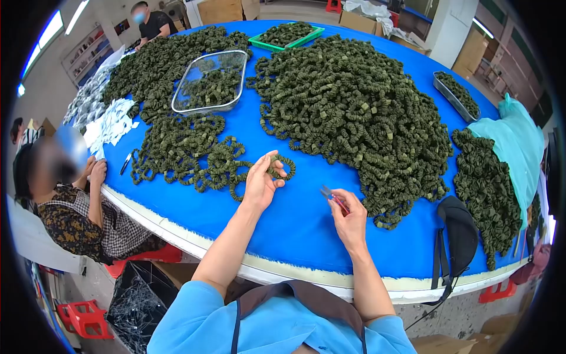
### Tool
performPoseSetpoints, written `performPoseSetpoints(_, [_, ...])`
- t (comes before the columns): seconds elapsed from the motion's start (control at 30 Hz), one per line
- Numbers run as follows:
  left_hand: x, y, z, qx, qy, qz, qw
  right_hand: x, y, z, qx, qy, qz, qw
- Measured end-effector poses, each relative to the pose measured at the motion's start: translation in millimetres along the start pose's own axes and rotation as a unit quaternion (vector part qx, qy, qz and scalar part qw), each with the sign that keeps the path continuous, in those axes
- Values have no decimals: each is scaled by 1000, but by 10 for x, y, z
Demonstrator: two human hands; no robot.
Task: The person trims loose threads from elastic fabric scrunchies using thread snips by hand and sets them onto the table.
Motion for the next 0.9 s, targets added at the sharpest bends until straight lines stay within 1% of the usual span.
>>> performPoseSetpoints(0.13, [10,-42,-12,-29,-23,22,999,5,-100,17,-120,10,96,988])
performPoseSetpoints(0.17, [24,-43,-17,-29,-25,21,999,-6,-114,14,-121,12,97,988])
performPoseSetpoints(0.3, [65,-102,6,-66,-45,43,996,-62,-231,30,-136,45,-10,990])
performPoseSetpoints(0.33, [79,-109,13,-68,-46,41,996,-57,-250,39,-134,48,-11,990])
performPoseSetpoints(0.47, [154,-155,64,-79,-41,7,996,52,-308,82,-132,2,2,991])
performPoseSetpoints(0.67, [135,-288,82,-77,-40,-53,995,205,-199,110,-134,-29,10,990])
performPoseSetpoints(0.8, [258,-302,172,-58,-58,-91,992,62,-260,117,-149,52,-32,987])
performPoseSetpoints(0.83, [312,-275,205,-48,-53,-108,992,69,-248,106,-153,45,-37,986])
performPoseSetpoints(0.9, [353,-270,255,-33,-38,-127,991,106,-132,103,-114,14,-11,993])
Point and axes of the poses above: each hand's wrist, its own z-axis away from the middle knuckle, its own x-axis out of the palm, y = z × x, the point moved 7 cm from there along -z, towards the middle knuckle, and after that the axes turned 4 degrees about -x, right-handed, at the moved point
